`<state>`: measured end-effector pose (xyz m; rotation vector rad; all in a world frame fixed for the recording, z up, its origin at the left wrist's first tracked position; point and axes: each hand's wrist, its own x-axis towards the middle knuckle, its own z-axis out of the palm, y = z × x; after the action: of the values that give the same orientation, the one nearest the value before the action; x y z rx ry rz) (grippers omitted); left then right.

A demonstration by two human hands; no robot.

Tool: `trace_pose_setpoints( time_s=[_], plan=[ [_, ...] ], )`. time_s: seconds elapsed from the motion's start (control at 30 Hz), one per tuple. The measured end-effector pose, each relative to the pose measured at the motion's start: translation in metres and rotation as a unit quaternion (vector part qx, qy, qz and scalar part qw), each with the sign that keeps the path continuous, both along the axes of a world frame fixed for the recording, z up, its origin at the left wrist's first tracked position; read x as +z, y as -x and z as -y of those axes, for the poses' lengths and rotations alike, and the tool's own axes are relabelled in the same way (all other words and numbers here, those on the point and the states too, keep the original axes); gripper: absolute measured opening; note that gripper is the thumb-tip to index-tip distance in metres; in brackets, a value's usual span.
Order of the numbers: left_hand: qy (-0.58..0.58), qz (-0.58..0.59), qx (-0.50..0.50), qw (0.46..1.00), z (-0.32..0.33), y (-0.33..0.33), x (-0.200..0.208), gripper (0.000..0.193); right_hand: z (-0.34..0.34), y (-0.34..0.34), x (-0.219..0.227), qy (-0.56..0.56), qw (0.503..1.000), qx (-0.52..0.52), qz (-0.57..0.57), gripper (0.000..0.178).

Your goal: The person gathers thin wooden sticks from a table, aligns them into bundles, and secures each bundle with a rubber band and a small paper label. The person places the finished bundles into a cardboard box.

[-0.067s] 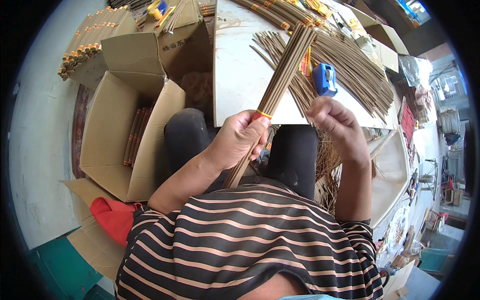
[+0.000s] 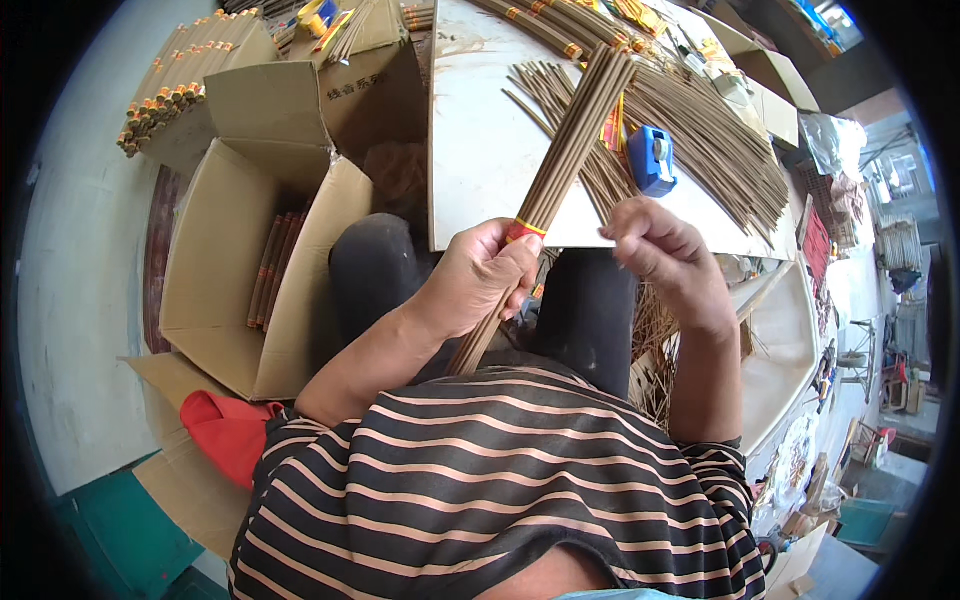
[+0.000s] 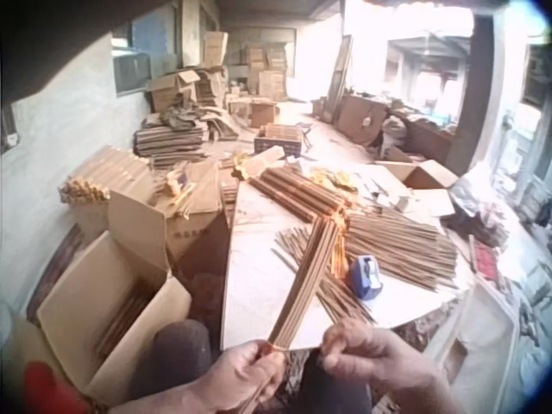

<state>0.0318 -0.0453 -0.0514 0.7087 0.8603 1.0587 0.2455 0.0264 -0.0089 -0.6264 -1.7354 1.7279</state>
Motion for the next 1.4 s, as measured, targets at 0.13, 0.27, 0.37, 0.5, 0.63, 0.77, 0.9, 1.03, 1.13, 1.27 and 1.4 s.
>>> trace_pose_setpoints(
  time_s=[0.13,0.27,0.37,0.5,0.63,0.77,0.9,1.03,1.13,1.27,1.4],
  plan=[
    [-0.041,-0.056,-0.01,0.998,0.005,0.001,0.011,0.022,0.014,0.026,0.012,-0.121,0.989,0.039,0.08,0.011],
    [-0.051,-0.089,-0.019,0.995,0.009,0.003,0.013,0.024,0.019,0.041,0.022,-0.097,0.983,0.037,0.153,0.013],
    [-0.091,-0.159,-0.007,0.983,0.012,0.002,0.003,0.027,0.021,0.048,0.023,-0.055,0.984,0.031,0.164,0.013],
    [-0.1,-0.239,0.007,0.966,0.011,0.001,0.004,0.029,0.02,0.051,0.021,-0.03,0.984,0.021,0.173,0.012],
    [-0.107,-0.256,0.018,0.961,0.009,0.0,0.001,0.029,0.018,0.05,0.015,-0.009,0.986,0.025,0.166,0.011],
    [-0.121,-0.289,0.024,0.949,0.008,0.0,-0.003,0.028,0.017,0.055,0.016,-0.019,0.98,0.015,0.197,0.011],
    [-0.129,-0.323,0.035,0.937,0.007,-0.001,-0.003,0.027,0.017,0.059,0.015,-0.084,0.962,-0.013,0.26,0.011],
    [-0.132,-0.336,0.038,0.932,0.006,0.0,-0.003,0.028,0.019,0.063,0.016,-0.133,0.945,-0.032,0.297,0.012],
    [-0.136,-0.346,0.038,0.928,0.005,0.0,-0.004,0.028,0.019,0.064,0.013,-0.141,0.939,-0.055,0.308,0.014],
    [-0.155,-0.377,0.047,0.912,0.005,-0.001,-0.003,0.028,0.02,0.066,0.013,-0.167,0.927,-0.073,0.328,0.017],
    [-0.169,-0.387,0.047,0.905,0.005,-0.001,0.0,0.028,0.021,0.067,0.017,-0.159,0.92,-0.094,0.346,0.021]
  ],
)
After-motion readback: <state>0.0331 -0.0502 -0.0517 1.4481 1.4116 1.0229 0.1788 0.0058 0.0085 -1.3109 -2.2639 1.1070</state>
